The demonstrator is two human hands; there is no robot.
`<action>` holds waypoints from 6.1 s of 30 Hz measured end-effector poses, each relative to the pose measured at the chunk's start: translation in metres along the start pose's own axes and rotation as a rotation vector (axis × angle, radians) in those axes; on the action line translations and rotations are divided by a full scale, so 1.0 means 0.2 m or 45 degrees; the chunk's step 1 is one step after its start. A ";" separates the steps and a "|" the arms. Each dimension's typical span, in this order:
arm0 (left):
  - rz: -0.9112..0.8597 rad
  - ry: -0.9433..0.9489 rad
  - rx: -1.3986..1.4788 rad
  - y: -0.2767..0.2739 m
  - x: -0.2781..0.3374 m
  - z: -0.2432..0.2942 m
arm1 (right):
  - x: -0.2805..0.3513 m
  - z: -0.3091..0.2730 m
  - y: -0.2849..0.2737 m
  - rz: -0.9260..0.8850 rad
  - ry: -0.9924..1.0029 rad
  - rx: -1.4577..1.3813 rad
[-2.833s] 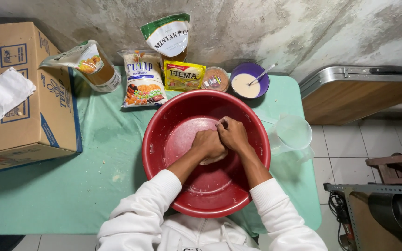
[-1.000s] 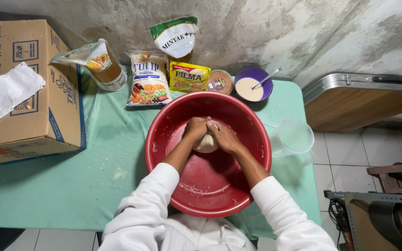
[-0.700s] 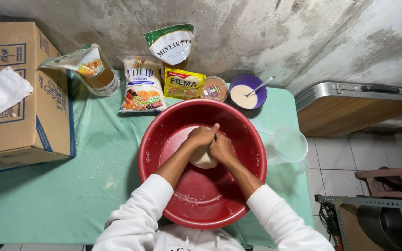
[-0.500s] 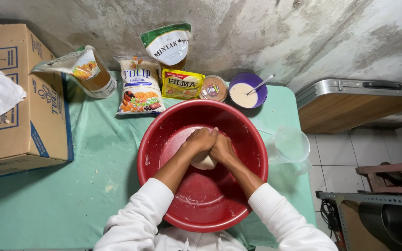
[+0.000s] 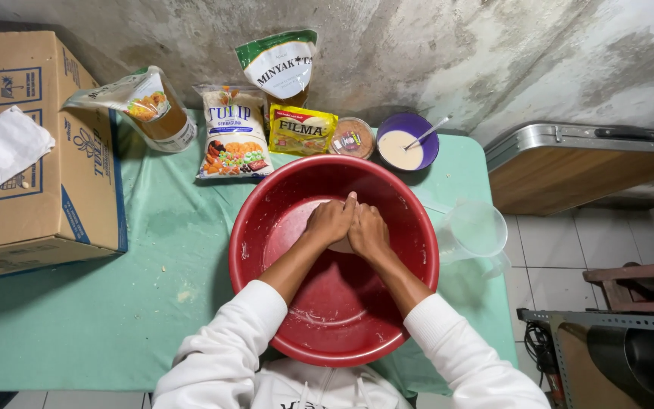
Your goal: Kneading a small ball of dough in a red plastic bowl on a table surrounded by baking ingredients.
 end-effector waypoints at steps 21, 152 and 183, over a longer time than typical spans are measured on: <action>0.408 0.278 0.054 -0.02 0.08 0.09 | -0.10 0.04 -0.01 0.209 0.027 -0.354; -0.352 -0.027 -0.280 -0.36 0.24 0.03 | 0.14 -0.02 -0.14 -0.607 0.279 -0.133; -0.562 -0.310 -0.375 -0.31 0.27 0.09 | 0.45 0.57 -0.54 0.770 0.183 -1.613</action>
Point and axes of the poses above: each hand's wrist, its own x-axis away from the middle knuckle, its own y-axis out of the palm, z = x × y, the point moved 1 cm from there along -x, towards the middle knuckle, and after that the axes turned 13 degrees about x, right-handed, at the moved point
